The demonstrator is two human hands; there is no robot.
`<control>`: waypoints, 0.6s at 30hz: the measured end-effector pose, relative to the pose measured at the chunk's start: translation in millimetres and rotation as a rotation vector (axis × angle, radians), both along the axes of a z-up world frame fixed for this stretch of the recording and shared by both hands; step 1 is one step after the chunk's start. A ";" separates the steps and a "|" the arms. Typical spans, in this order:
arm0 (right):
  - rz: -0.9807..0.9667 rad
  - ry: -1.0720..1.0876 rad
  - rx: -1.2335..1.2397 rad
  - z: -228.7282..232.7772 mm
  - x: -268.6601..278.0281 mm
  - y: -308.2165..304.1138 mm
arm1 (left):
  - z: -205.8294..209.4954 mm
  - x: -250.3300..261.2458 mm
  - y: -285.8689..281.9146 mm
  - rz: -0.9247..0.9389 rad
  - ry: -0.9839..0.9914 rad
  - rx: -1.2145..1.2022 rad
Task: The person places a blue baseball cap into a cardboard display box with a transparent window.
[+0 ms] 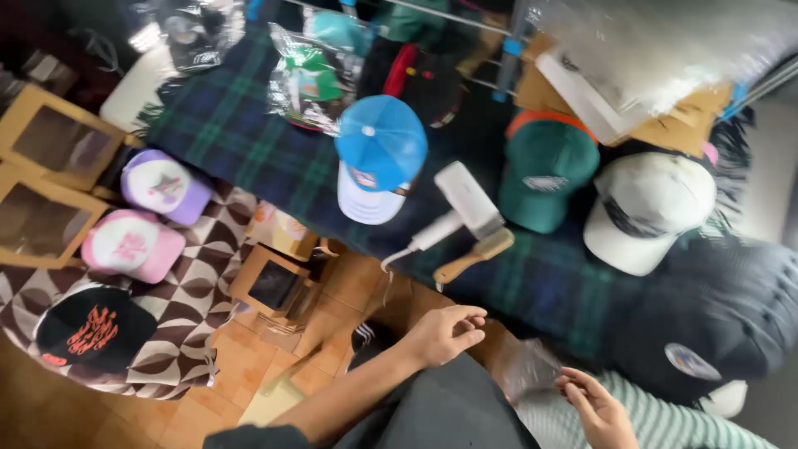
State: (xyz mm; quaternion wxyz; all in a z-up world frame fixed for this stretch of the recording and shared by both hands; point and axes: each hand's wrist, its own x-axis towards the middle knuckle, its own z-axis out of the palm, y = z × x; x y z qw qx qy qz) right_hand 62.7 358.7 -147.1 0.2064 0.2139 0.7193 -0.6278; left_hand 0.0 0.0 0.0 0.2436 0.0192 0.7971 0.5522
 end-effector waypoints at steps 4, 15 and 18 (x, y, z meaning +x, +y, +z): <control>0.117 0.056 0.075 22.6 -58.9 -55.5 | -6.8 8.9 -100.8 0.166 0.033 0.055; 0.690 0.036 0.271 55.7 -92.4 -326.8 | -47.2 -0.1 -317.1 0.272 0.184 -0.074; 0.594 -0.105 0.198 39.8 -95.6 -337.3 | -33.1 -19.8 -335.2 0.237 0.145 -0.071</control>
